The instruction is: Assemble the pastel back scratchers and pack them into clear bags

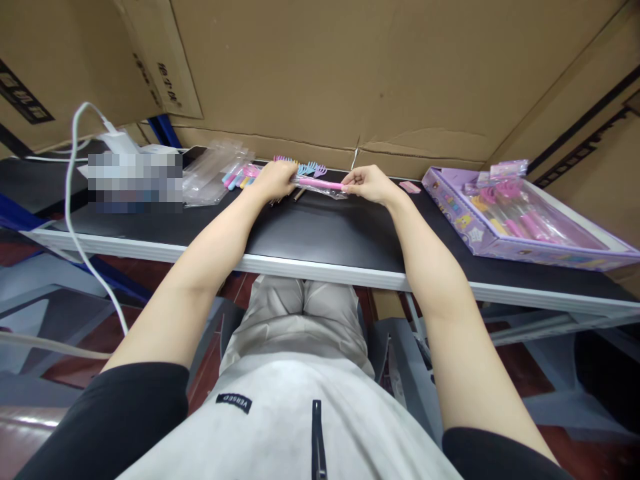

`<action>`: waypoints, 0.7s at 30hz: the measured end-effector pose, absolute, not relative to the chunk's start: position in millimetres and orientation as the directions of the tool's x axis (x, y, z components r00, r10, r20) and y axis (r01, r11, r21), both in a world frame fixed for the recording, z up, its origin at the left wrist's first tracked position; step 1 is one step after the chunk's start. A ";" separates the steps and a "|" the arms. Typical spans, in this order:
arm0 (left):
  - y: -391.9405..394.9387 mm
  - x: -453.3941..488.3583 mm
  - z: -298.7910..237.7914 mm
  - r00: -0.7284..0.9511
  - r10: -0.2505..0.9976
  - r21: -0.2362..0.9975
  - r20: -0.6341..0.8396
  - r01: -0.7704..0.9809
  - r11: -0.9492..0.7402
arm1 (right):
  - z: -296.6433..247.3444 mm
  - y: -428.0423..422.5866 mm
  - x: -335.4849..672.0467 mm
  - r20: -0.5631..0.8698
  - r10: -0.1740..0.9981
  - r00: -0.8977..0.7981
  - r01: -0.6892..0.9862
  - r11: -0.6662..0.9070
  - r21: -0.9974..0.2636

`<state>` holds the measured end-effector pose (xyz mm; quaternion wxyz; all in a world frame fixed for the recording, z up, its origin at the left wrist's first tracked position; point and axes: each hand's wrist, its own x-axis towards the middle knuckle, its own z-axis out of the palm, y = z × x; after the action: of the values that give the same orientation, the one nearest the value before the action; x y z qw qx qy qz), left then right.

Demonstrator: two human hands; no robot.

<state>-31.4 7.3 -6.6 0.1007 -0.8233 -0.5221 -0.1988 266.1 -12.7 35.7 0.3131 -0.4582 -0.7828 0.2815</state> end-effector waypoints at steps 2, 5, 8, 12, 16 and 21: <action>7.7 -31.9 -6.8 0.389 0.817 0.031 0.425 0.896 -0.443 | 38.2 -15.5 266.4 0.224 0.896 -0.383 0.555 0.417 -0.720; 6.2 -30.7 -5.3 0.396 0.824 0.017 0.405 0.898 -0.440 | 43.1 -20.9 268.2 0.192 0.898 -0.397 0.565 0.404 -0.720; 2.8 -27.5 -2.7 0.391 0.828 0.026 0.402 0.899 -0.437 | 45.8 -23.4 270.2 0.182 0.897 -0.404 0.563 0.400 -0.723; -0.5 -24.2 -0.3 0.423 0.805 0.043 0.416 0.875 -0.482 | 43.2 -18.6 269.8 0.220 0.911 -0.350 0.586 0.396 -0.707; -2.1 -18.7 -0.2 0.485 0.755 0.031 0.442 0.832 -0.554 | 39.3 -14.4 266.1 0.251 0.922 -0.295 0.561 0.380 -0.736; -8.7 -3.0 0.1 0.552 0.700 -0.018 0.452 0.791 -0.612 | 40.5 -26.9 259.8 0.062 0.928 -0.368 0.459 0.239 -0.856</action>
<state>-3.0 -8.7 0.1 0.1104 -0.8740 -0.4266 -0.2048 259.8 -26.9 40.5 0.2989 -0.4761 -0.7281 0.3923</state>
